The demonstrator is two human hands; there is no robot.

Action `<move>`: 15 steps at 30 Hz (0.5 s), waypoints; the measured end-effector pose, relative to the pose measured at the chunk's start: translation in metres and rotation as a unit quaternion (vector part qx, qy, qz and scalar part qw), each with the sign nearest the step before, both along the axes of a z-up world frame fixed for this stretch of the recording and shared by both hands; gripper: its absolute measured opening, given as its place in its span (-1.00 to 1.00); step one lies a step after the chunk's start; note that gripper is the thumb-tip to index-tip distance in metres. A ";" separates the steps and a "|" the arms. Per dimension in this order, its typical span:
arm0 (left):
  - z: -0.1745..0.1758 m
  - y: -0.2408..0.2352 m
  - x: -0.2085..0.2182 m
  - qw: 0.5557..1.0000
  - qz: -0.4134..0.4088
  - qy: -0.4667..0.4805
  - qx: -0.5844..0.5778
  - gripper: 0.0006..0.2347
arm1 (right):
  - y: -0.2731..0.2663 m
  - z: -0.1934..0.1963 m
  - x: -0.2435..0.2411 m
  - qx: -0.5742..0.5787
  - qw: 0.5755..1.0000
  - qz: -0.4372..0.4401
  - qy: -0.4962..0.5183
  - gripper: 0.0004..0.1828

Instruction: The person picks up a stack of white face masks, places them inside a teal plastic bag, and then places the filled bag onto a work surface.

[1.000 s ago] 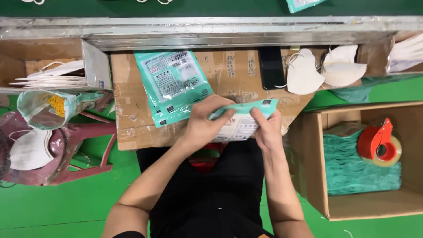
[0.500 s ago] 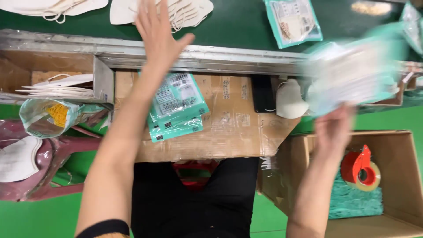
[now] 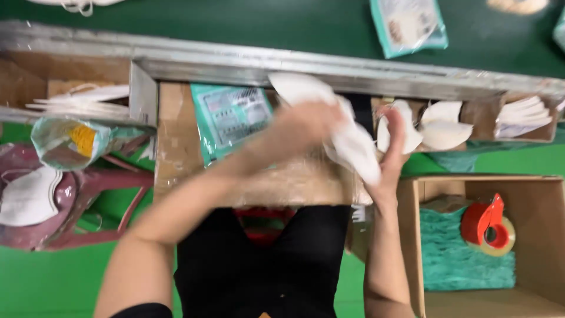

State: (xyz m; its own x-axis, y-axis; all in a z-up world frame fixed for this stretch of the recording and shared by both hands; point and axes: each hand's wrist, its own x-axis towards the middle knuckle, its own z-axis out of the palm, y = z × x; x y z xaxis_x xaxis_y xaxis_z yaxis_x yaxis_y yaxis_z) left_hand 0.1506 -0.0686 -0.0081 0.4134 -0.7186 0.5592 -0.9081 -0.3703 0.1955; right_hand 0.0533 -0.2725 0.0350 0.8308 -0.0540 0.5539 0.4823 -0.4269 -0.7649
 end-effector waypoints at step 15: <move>-0.099 -0.013 -0.083 0.902 0.099 0.376 -0.186 0.08 | -0.005 -0.101 -0.041 0.096 0.971 0.046 0.214 0.03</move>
